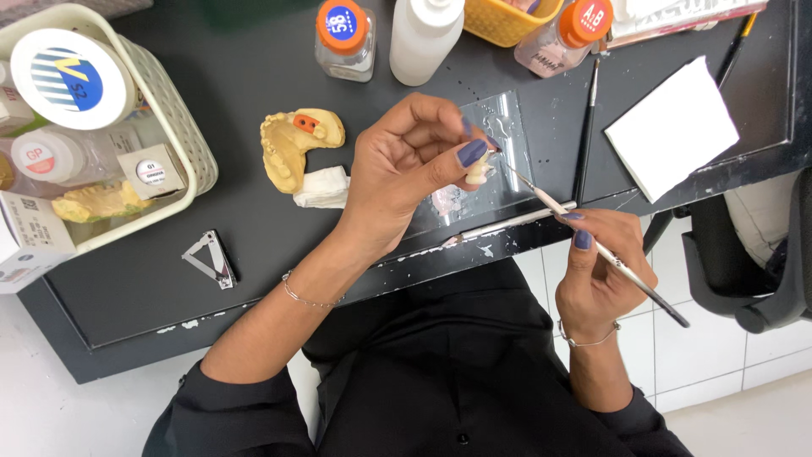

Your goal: The person holds a small denture tooth restoration in one hand and uses a fine brush to apply pink ceramic paste onto it over a glass slab, repeatedly picking up material and building up the surface. A plaster dental model sits on the bench beside the work area.

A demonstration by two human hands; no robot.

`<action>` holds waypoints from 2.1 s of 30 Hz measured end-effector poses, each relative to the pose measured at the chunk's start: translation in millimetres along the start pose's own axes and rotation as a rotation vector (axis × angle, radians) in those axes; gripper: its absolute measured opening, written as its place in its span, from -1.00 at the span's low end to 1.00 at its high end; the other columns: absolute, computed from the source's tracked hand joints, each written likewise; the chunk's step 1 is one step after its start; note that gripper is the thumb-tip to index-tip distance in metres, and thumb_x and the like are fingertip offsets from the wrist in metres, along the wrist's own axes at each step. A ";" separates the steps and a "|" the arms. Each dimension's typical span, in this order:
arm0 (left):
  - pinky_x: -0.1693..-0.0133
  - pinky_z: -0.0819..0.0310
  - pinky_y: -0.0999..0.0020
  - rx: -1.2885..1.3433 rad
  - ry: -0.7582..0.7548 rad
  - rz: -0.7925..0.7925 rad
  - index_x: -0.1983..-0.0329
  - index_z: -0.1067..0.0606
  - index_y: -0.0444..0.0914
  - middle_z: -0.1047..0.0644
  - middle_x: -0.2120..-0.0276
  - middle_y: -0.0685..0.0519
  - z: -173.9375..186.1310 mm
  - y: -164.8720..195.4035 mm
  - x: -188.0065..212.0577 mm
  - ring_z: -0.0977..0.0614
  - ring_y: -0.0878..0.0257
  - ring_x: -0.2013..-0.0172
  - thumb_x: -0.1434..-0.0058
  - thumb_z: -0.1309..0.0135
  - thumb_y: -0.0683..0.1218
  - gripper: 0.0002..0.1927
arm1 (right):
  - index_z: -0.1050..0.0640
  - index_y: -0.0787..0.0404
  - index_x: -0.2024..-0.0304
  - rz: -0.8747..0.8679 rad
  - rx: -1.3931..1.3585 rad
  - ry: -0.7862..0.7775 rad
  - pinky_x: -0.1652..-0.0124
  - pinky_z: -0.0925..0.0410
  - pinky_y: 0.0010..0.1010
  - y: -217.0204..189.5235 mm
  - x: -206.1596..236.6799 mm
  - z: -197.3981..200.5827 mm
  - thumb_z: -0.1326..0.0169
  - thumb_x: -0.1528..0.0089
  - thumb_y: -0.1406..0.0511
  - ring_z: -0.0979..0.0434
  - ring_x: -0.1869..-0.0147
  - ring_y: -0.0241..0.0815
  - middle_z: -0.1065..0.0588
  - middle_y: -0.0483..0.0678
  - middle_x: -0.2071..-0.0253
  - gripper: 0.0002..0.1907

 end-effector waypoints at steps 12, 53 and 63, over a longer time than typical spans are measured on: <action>0.07 -0.71 0.33 0.014 -0.021 -0.019 0.21 -0.30 -0.19 -0.62 0.11 -0.13 -1.1 0.9 -2.8 -0.67 0.31 0.13 -0.36 -0.22 -0.22 -0.72 | -0.55 0.36 0.05 0.013 0.032 0.010 0.26 -0.34 -0.58 0.8 -6.7 -1.0 -0.04 -0.49 0.42 -0.52 0.18 -0.26 -0.55 0.09 0.12 -0.91; 0.14 -0.67 0.40 -0.029 0.028 0.024 0.25 -0.31 -0.21 -0.61 0.18 -0.11 6.1 1.9 -5.6 -0.66 0.31 0.16 -0.35 -0.19 -0.27 -0.74 | -0.51 0.26 -0.01 -0.196 0.089 0.146 0.06 -0.44 -0.56 5.6 -17.9 33.9 0.02 -0.37 0.48 -0.59 0.07 -0.36 -0.57 -0.11 0.12 -0.81; 0.11 -0.64 0.38 -0.043 0.025 0.031 0.20 -0.33 -0.22 -0.60 0.17 -0.09 6.0 4.5 -4.2 -0.63 0.32 0.13 -0.35 -0.20 -0.26 -0.76 | -0.60 0.28 -0.10 -0.101 0.345 -0.115 0.21 -0.31 -0.54 10.3 -4.0 33.2 -0.15 -0.35 0.46 -0.49 0.13 -0.30 -0.53 0.04 0.06 -0.74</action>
Point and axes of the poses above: each hand's wrist, its own x-axis away from the middle knuckle, its own z-axis out of the back of the hand, y = z × x, the point moved 7 cm from there along -x, towards the middle knuckle
